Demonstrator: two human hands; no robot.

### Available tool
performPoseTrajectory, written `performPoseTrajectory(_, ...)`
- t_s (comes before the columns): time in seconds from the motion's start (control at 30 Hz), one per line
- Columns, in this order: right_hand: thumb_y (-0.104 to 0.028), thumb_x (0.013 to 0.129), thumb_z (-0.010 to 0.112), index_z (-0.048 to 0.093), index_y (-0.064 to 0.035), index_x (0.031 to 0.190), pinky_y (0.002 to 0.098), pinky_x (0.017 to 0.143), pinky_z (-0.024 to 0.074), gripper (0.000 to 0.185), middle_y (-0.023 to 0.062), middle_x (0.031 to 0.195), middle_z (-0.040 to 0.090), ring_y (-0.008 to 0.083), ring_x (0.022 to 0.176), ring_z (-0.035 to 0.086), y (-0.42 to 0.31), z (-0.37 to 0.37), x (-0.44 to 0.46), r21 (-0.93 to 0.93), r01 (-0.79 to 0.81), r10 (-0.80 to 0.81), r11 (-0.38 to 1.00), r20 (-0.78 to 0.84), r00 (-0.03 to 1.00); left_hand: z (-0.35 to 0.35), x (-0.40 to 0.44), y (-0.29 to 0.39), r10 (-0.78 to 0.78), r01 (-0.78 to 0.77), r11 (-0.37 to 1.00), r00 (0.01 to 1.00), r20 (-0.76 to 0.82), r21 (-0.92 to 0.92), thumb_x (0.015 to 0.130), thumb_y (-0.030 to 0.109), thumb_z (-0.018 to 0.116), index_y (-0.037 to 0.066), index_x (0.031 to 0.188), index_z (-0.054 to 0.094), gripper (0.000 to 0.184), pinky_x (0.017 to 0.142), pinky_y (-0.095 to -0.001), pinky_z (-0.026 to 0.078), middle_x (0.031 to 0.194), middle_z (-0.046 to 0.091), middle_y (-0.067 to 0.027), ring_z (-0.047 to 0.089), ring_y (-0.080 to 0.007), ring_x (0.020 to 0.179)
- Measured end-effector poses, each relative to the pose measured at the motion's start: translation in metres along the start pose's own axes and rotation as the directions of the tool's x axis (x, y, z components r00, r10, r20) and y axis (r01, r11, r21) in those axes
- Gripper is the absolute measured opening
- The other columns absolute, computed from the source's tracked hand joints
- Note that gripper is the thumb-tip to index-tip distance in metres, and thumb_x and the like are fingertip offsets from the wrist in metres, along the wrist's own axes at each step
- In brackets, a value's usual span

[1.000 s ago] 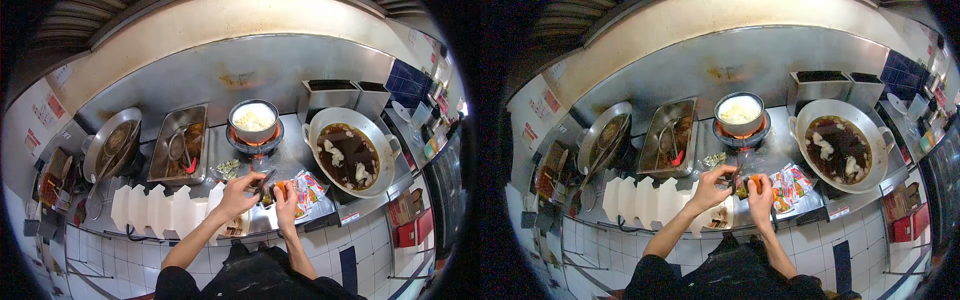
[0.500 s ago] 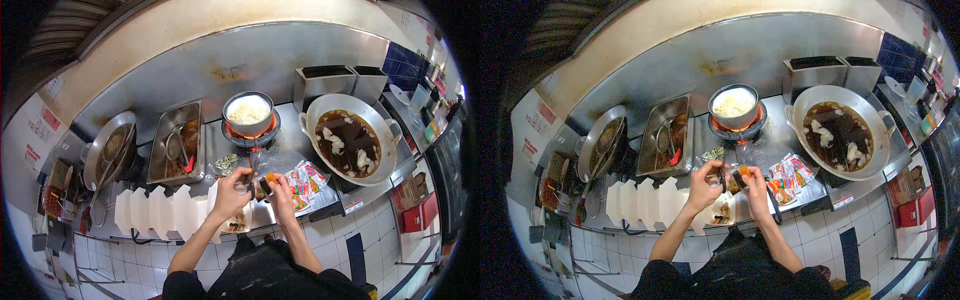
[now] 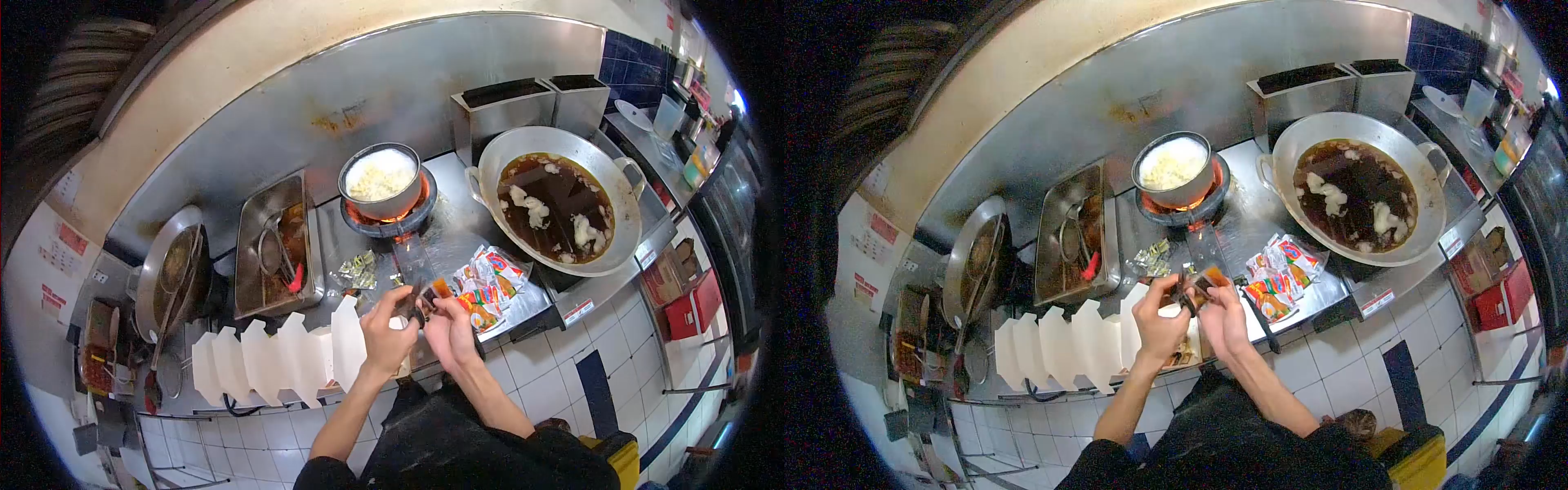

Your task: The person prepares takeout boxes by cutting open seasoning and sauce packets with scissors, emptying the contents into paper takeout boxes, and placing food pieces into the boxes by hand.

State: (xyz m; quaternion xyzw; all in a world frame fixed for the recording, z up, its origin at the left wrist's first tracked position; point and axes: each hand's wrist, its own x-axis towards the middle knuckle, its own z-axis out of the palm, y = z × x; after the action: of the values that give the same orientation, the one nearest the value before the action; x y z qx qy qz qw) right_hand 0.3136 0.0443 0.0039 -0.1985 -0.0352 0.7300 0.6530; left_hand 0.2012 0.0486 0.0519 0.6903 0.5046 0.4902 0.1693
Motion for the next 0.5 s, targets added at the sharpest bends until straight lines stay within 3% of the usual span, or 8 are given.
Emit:
performPoseTrajectory(0.03, -0.007, 0.086, 0.052, 0.051, -0.0019, 0.107, 0.042, 0.101, 0.0398, 0.022, 0.0127, 0.113, 0.057, 0.0238, 0.111, 0.053, -0.008, 0.003, -0.005, -0.042, -0.018, 0.019, 0.999, 0.006, 1.0, -0.003, 0.0, -0.001, -0.01, 0.01, 1.0, 1.0, -0.005, 0.0, 0.073, 0.003, 0.074, 0.0, 0.101, 0.062, 0.03, 0.075, -0.0277, 0.054, 0.091, 0.07, -0.0117, 0.07, -0.0187, 0.082)
performPoseTrajectory(0.1, -0.01, 0.084, 0.062, 0.054, -0.0012, 0.111, 0.0311, 0.093, 0.0428, 0.029, 0.0082, 0.107, 0.059, 0.0165, 0.102, 0.056, -0.031, 0.001, -0.006, -0.263, 0.037, 0.019, 0.964, 0.209, 0.978, -0.012, 0.007, -0.005, -0.047, 0.06, 0.991, 0.994, 0.1, -0.121, 0.075, 0.003, 0.073, 0.0, 0.101, 0.062, 0.028, 0.077, -0.0262, 0.054, 0.089, 0.07, -0.0101, 0.07, -0.0172, 0.082)
performPoseTrajectory(0.17, -0.009, 0.085, 0.064, 0.057, -0.0004, 0.106, 0.0249, 0.084, 0.0432, 0.023, 0.0042, 0.097, 0.06, 0.0113, 0.092, 0.056, -0.043, -0.011, -0.001, -0.526, 0.199, -0.022, 0.827, 0.324, 0.946, -0.026, 0.017, 0.002, -0.055, 0.074, 0.989, 0.988, 0.145, -0.129, 0.075, 0.002, 0.073, 0.001, 0.101, 0.062, 0.028, 0.077, -0.0253, 0.054, 0.089, 0.071, -0.0092, 0.07, -0.0151, 0.084)
performPoseTrajectory(0.2, -0.009, 0.085, 0.064, 0.057, -0.0004, 0.106, 0.0249, 0.084, 0.0432, 0.023, 0.0042, 0.097, 0.06, 0.0113, 0.092, 0.056, -0.044, -0.009, -0.001, -0.536, 0.186, -0.005, 0.824, 0.321, 0.947, -0.031, 0.022, 0.003, 0.005, 0.029, 0.989, 0.974, 0.226, -0.147, 0.075, 0.003, 0.073, 0.001, 0.101, 0.063, 0.029, 0.076, -0.0256, 0.054, 0.089, 0.071, -0.0095, 0.069, -0.0146, 0.083)
performPoseTrajectory(0.27, -0.006, 0.086, 0.065, 0.059, 0.0009, 0.099, 0.0211, 0.076, 0.0418, 0.016, 0.0011, 0.089, 0.058, 0.0077, 0.084, 0.053, -0.045, -0.001, -0.004, -0.717, 0.378, -0.121, 0.586, 0.384, 0.915, -0.034, 0.028, 0.009, 0.117, -0.081, 0.989, 0.941, 0.318, -0.126, 0.074, 0.004, 0.074, 0.002, 0.106, 0.063, 0.034, 0.072, -0.0271, 0.055, 0.09, 0.07, -0.0101, 0.069, -0.0148, 0.079)
performPoseTrajectory(0.43, -0.005, 0.089, 0.06, 0.059, -0.0006, 0.097, 0.0218, 0.078, 0.0398, 0.009, 0.0001, 0.089, 0.056, 0.0067, 0.084, 0.05, -0.041, 0.011, -0.002, -0.693, 0.475, -0.304, 0.542, 0.366, 0.88, -0.055, 0.049, 0.021, 0.165, -0.129, 0.985, 0.911, 0.377, -0.117, 0.072, 0.004, 0.072, 0.002, 0.115, 0.061, 0.045, 0.073, -0.0306, 0.054, 0.098, 0.067, -0.0131, 0.068, -0.0215, 0.084)
performPoseTrajectory(0.5, -0.005, 0.089, 0.06, 0.059, -0.0006, 0.096, 0.0211, 0.074, 0.0387, 0.009, -0.0007, 0.087, 0.055, 0.006, 0.081, 0.048, -0.043, 0.011, -0.002, -0.685, 0.487, -0.376, 0.542, 0.32, 0.869, -0.078, 0.054, 0.024, 0.124, -0.222, 0.966, 0.853, 0.507, 0.136, 0.07, 0.006, 0.069, 0.003, 0.121, 0.058, 0.053, 0.079, -0.0356, 0.052, 0.102, 0.065, -0.0156, 0.065, -0.0285, 0.091)
